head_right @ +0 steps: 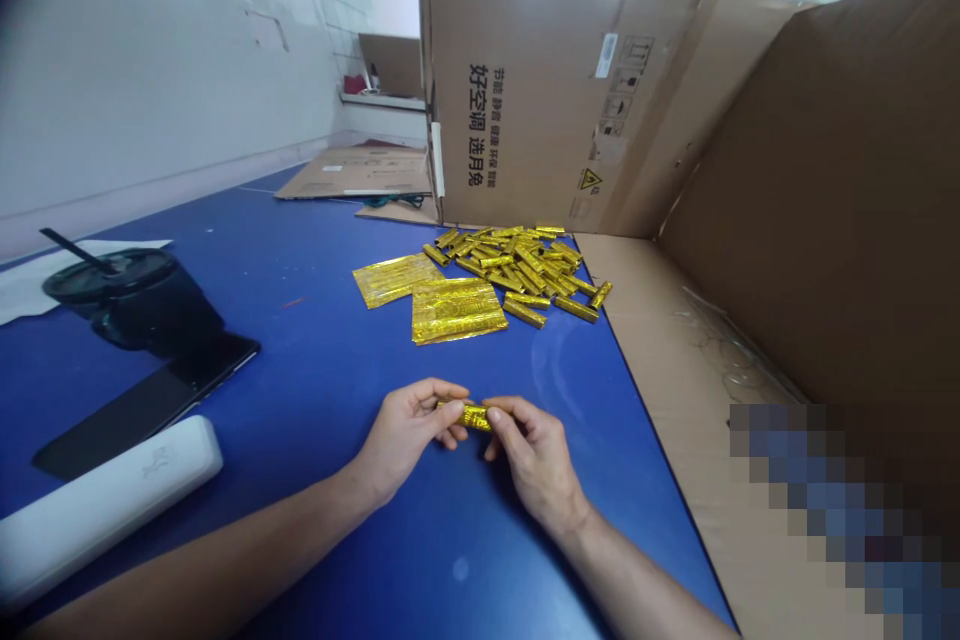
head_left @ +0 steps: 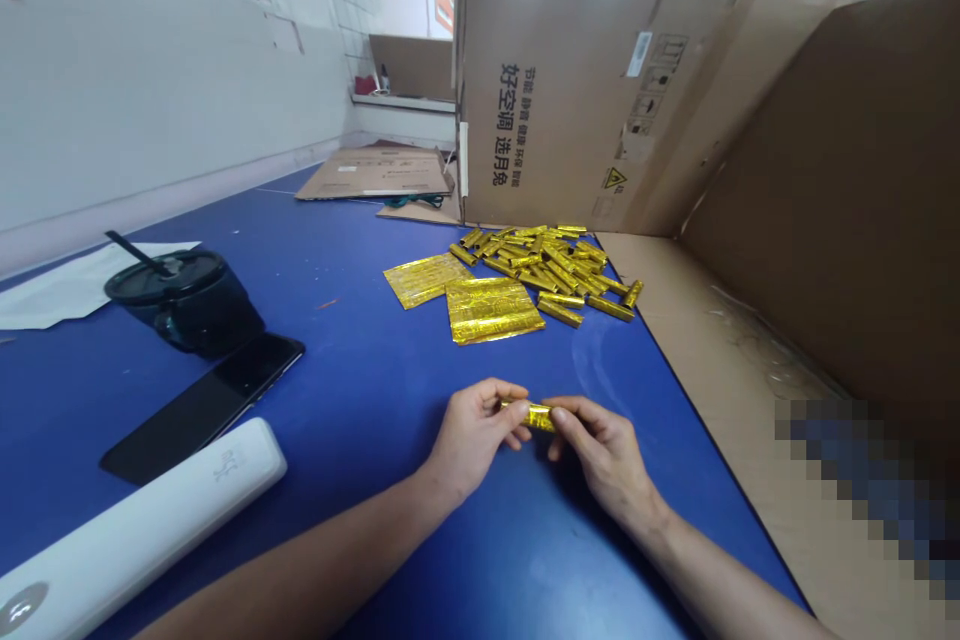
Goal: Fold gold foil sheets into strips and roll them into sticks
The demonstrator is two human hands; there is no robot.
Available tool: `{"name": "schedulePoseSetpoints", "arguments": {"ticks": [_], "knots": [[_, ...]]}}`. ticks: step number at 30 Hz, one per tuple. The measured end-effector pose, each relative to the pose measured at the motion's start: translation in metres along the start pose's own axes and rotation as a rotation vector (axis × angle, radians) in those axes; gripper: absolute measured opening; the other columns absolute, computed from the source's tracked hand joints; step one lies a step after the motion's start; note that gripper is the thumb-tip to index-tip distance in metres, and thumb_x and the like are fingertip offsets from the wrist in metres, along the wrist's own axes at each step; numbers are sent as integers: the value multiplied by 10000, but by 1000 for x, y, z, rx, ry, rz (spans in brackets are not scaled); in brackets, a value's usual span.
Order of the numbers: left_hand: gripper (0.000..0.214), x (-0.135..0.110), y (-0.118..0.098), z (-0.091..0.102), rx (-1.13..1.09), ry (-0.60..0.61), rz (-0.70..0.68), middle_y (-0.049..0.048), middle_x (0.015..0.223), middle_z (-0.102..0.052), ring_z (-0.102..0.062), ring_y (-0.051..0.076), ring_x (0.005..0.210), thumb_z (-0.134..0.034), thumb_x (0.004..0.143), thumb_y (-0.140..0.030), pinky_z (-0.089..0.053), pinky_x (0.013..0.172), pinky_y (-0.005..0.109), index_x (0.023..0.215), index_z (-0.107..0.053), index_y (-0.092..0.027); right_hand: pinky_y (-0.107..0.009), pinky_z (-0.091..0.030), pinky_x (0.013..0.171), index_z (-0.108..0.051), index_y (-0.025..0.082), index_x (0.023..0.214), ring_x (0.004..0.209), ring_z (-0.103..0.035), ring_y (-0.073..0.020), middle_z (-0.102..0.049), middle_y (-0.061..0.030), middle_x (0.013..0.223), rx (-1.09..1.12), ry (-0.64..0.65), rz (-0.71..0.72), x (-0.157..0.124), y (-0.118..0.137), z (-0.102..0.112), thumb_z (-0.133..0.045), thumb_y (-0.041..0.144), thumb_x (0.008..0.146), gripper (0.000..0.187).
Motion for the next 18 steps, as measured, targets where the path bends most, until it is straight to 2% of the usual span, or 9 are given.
{"name": "schedulePoseSetpoints", "arguments": {"ticks": [3, 6, 14, 18], "knots": [[197, 0, 0, 0, 41, 11, -25, 17, 586, -584, -542, 102, 507, -594, 662, -270, -438, 474, 206, 759, -583, -98, -245, -424, 506, -600, 145, 886, 484, -530, -119, -593, 0, 595, 36, 1, -10, 0, -1, 0, -524, 338, 762, 241], [199, -1, 1, -1, 80, 43, -63, 14, 620, -592, -534, 100, 527, -599, 653, -231, -436, 486, 205, 809, -594, -108, -233, -418, 474, -614, 152, 870, 474, -516, -101, -597, -17, 698, 50, 24, -3, 0, 0, -2, -550, 324, 744, 222], [181, -6, -1, -3, 117, 51, -87, 25, 665, -609, -525, 100, 552, -592, 654, -206, -432, 515, 207, 808, -612, -112, -243, -433, 507, -634, 173, 867, 521, -532, -110, -582, -17, 712, 63, 16, 46, -1, 4, 0, -572, 302, 733, 196], [151, -5, -3, -4, 55, 28, -56, 14, 595, -590, -516, 85, 499, -586, 659, -204, -425, 480, 193, 761, -603, -95, -245, -424, 508, -645, 170, 848, 494, -532, -105, -573, -4, 659, 45, -7, 62, 0, 3, 1, -571, 294, 734, 185]]}}
Point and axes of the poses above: each hand's wrist, its own x-axis towards the middle knuckle, its own z-axis out of the back of the hand, y = z × x, the point moved 3 cm from there along x, towards the middle knuckle
